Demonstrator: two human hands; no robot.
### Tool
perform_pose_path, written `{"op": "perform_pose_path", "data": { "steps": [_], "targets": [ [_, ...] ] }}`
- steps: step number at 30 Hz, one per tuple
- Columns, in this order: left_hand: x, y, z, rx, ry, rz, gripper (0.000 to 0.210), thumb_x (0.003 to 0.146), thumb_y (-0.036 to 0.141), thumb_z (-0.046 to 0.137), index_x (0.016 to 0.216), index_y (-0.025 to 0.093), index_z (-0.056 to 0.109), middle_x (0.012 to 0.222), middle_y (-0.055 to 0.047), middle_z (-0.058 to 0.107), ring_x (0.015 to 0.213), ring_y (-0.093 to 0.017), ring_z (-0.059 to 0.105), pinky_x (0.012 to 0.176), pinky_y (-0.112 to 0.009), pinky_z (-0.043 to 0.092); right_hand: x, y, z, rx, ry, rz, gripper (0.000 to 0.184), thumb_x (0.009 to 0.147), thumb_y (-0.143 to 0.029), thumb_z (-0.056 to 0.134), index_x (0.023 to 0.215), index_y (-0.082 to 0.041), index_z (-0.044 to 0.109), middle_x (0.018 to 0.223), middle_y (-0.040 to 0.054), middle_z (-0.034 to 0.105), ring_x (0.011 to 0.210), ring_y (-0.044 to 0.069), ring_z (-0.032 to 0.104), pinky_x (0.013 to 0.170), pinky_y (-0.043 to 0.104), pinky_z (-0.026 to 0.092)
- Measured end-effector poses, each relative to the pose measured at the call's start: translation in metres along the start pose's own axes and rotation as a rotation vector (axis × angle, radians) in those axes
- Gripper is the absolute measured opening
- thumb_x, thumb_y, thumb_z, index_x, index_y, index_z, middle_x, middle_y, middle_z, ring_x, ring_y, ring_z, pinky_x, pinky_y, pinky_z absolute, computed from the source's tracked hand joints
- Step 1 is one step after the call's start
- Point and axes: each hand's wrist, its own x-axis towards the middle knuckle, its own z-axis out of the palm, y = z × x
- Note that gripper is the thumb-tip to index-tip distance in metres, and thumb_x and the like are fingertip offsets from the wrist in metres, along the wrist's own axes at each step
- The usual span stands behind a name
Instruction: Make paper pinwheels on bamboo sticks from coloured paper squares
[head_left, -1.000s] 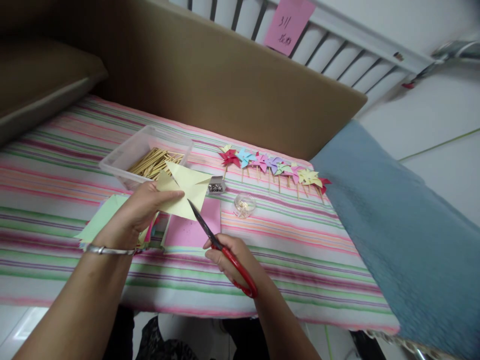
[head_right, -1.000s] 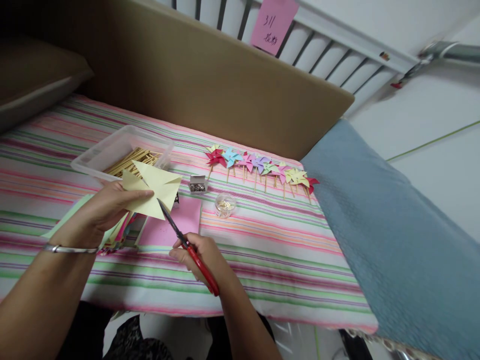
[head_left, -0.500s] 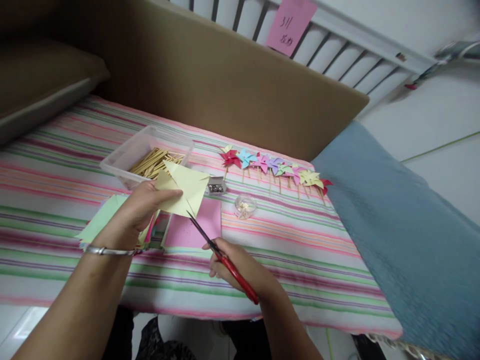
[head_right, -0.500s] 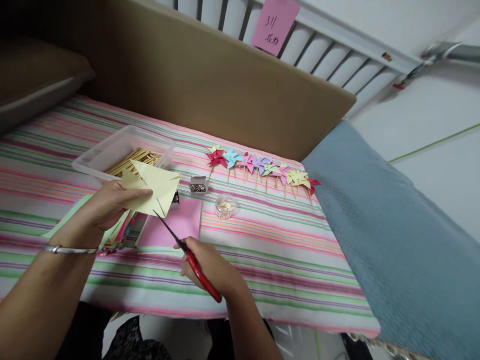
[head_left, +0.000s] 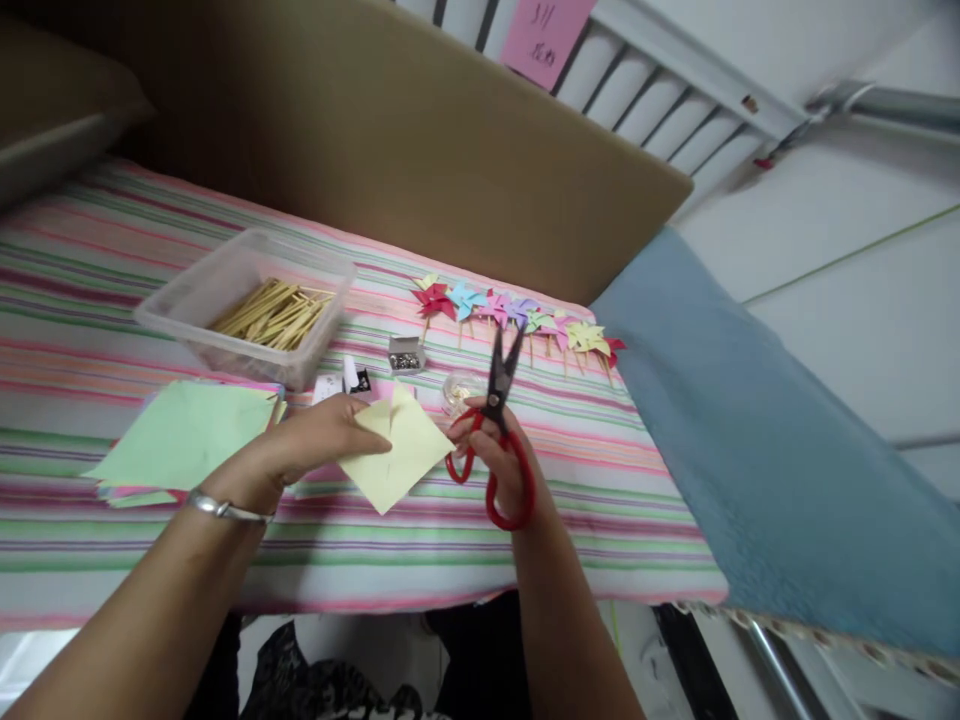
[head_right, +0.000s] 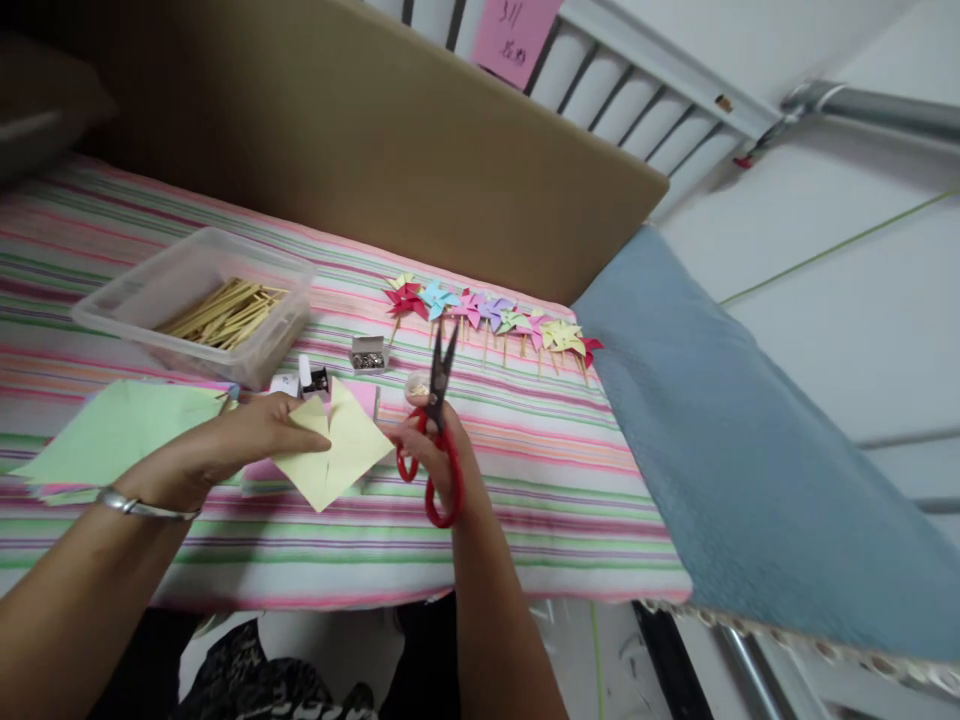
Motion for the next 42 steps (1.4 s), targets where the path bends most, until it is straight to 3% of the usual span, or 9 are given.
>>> {"op": "perform_pose_path", "data": {
  "steps": [7,15,19,23,28,31,33,38,42],
  "targets": [
    [0.009,-0.008,0.024,0.041,-0.181,-0.041,0.010,0.061,0.024,0.073,0.070,0.019,0.074,0.067,-0.005,0.072,0.058,-0.021,0.063,0.054,-0.027,0.045,-0.002,0.008,0.004,-0.109,-0.216,0.128,0.043,0.069,-0.021,0.065,0.110,-0.020,0.052,0.088,0.0004,0.057,0.072,0.013,0.052,0.059,0.022,0.043],
    [0.015,-0.007,0.034,-0.400,-0.033,0.013,0.033,0.069,0.032,0.076,0.097,0.016,0.073,0.092,-0.010,0.075,0.079,-0.021,0.068,0.070,-0.029,0.052,0.002,0.018,0.016,0.235,0.100,0.046,0.040,0.073,-0.033,0.061,0.108,-0.022,0.046,0.079,-0.0007,0.056,0.053,0.011,0.051,0.045,0.022,0.042],
    [0.016,-0.013,0.055,-0.490,0.026,0.030,0.035,0.067,0.030,0.078,0.099,0.018,0.072,0.097,-0.008,0.075,0.086,-0.023,0.069,0.076,-0.029,0.053,0.004,0.024,0.025,0.279,0.231,-0.033,0.038,0.071,-0.030,0.063,0.105,-0.022,0.048,0.089,0.0020,0.061,0.070,0.015,0.060,0.058,0.026,0.050],
    [0.016,-0.017,0.063,-0.506,0.137,0.062,0.038,0.064,0.029,0.079,0.100,0.017,0.070,0.096,-0.007,0.075,0.089,-0.024,0.069,0.079,-0.032,0.053,0.005,0.026,0.033,0.250,0.218,-0.017,0.039,0.072,-0.025,0.064,0.107,-0.022,0.048,0.094,0.0030,0.062,0.080,0.017,0.061,0.067,0.028,0.052],
    [0.019,-0.012,0.038,-0.411,0.379,0.085,0.035,0.058,0.025,0.080,0.090,0.015,0.070,0.086,-0.006,0.076,0.078,-0.022,0.070,0.073,-0.030,0.054,0.005,0.026,0.033,0.098,0.221,0.056,0.039,0.074,-0.026,0.062,0.111,-0.022,0.050,0.079,-0.0004,0.058,0.069,0.014,0.058,0.061,0.026,0.049],
    [0.016,-0.006,0.013,-0.298,0.494,0.141,0.034,0.056,0.027,0.080,0.086,0.014,0.070,0.085,-0.007,0.075,0.077,-0.023,0.069,0.067,-0.030,0.053,0.004,0.024,0.031,0.051,0.161,0.040,0.040,0.074,-0.023,0.062,0.112,-0.022,0.050,0.081,0.0003,0.059,0.077,0.016,0.060,0.071,0.029,0.050],
    [0.012,-0.001,-0.001,-0.260,0.526,0.178,0.035,0.057,0.027,0.078,0.088,0.014,0.070,0.085,-0.007,0.075,0.076,-0.023,0.069,0.064,-0.029,0.053,0.001,0.022,0.030,0.013,0.054,0.039,0.040,0.075,-0.024,0.061,0.113,-0.023,0.051,0.088,0.0019,0.060,0.082,0.016,0.060,0.077,0.030,0.049],
    [0.001,0.007,-0.024,-0.262,0.568,0.148,0.024,0.057,0.025,0.077,0.078,0.016,0.071,0.076,-0.005,0.075,0.065,-0.020,0.067,0.057,-0.025,0.050,-0.008,0.017,0.030,-0.146,-0.270,0.140,0.033,0.079,-0.034,0.064,0.109,-0.019,0.060,0.078,0.0006,0.059,0.066,0.012,0.055,0.060,0.024,0.045],
    [-0.002,0.008,-0.031,-0.249,0.516,0.125,0.021,0.056,0.024,0.077,0.074,0.015,0.073,0.075,-0.006,0.075,0.064,-0.021,0.067,0.056,-0.027,0.050,-0.009,0.015,0.032,-0.216,-0.354,0.221,0.029,0.081,-0.035,0.062,0.105,-0.018,0.062,0.065,-0.0035,0.052,0.052,0.007,0.046,0.051,0.021,0.039]
  ]
}}
